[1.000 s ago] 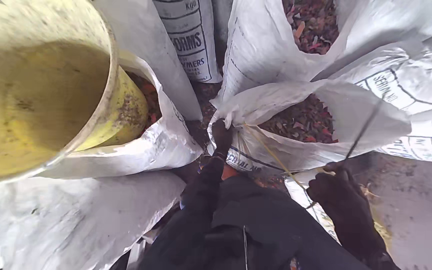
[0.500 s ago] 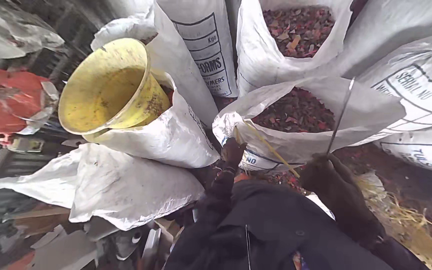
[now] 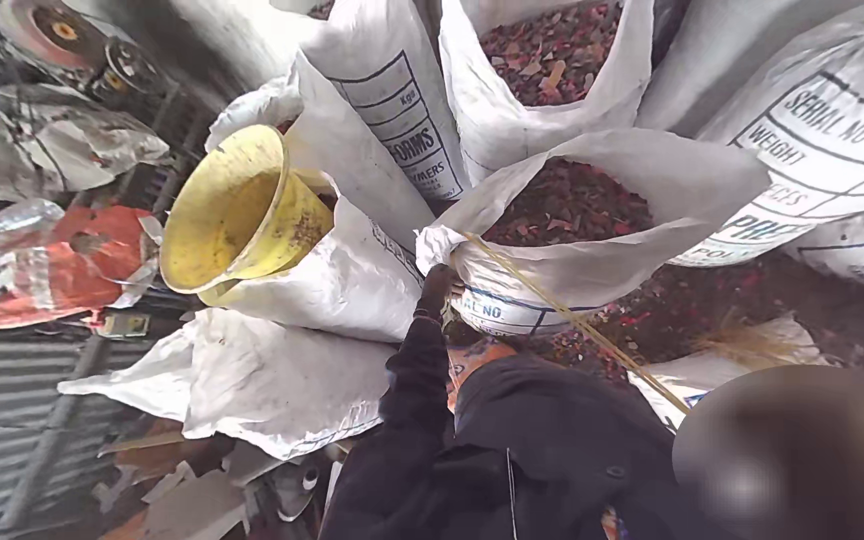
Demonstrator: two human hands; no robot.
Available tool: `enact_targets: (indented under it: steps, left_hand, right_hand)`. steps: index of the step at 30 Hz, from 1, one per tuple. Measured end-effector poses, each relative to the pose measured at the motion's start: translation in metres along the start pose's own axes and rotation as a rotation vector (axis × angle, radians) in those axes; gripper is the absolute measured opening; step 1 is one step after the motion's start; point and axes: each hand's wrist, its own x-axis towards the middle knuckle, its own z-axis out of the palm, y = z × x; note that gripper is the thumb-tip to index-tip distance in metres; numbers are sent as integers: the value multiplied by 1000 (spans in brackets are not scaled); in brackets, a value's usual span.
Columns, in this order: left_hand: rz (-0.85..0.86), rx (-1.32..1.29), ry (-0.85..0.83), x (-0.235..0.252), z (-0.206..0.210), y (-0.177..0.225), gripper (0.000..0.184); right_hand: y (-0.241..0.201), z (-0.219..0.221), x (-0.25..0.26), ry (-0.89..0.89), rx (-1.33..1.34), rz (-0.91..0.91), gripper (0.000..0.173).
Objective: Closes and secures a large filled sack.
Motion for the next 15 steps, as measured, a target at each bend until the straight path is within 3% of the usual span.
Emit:
enact_targets:
  steps: [3,6,8,10,12,15]
  left_hand:
    - [53,-213,1,-4,1,-7,20]
    - [14,-259,-29,-8,6,-7,19]
    - [5,-251,-5,-5,14,-6,22]
    - [17,-230,67,-2,24,-6,26]
    - [-1,-242,110,1,29,-5,34]
    - [-46,-244,118,0,28,-1,49]
  right_hand:
    - [0,-9,-19,57,3,15,19]
    - [-7,-18,-34,186,34,2,18]
    - [15,-42,-51,267,45,-8,19]
    - [40,-76,-68,135,87,-51,18]
    - [11,-33,-57,410,26,84,19]
    - [8,-28,-53,183,58,4,18]
